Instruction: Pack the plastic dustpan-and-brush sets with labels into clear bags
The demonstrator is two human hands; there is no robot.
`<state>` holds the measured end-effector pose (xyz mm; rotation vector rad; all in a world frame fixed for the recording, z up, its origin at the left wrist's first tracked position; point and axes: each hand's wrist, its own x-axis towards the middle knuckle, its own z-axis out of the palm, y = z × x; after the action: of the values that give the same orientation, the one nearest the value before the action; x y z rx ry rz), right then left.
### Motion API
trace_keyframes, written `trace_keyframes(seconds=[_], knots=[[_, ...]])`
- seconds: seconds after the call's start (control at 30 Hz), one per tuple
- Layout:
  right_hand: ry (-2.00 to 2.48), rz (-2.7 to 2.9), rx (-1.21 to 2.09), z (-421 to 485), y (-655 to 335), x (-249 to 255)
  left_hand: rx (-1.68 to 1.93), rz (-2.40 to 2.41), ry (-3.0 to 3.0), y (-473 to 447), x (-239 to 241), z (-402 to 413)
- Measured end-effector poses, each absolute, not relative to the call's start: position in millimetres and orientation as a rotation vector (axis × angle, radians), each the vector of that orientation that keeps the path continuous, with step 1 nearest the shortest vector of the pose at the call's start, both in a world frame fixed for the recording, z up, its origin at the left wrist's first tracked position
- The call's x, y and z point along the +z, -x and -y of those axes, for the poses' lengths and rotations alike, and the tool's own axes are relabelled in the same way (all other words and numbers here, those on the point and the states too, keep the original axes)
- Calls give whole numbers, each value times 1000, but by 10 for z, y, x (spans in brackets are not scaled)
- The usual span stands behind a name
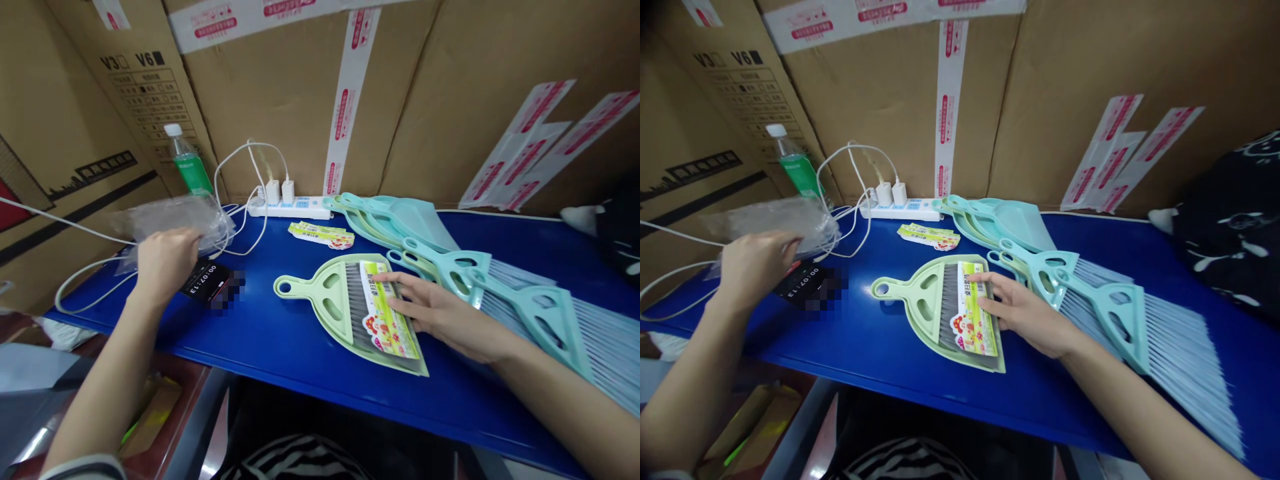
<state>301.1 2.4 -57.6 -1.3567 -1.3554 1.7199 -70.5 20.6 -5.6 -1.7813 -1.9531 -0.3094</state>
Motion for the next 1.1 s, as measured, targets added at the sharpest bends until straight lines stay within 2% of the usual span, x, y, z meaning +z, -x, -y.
trace_keyframes(seconds=[0.13,0.43,0.67,1.1], knots=[[1363,1394,1656,-9,-2989,-574,-173,1783,1953,559,-198,12],[1296,1501,1470,25,-3037,-469,-266,1162,2377,334,-453,396],[1276,1439,1415,102,-3061,-297,-254,973,2625,228,-451,502],[1441,1626,1269,10,-3244,-348,-48,892,3050,34,-358,344]])
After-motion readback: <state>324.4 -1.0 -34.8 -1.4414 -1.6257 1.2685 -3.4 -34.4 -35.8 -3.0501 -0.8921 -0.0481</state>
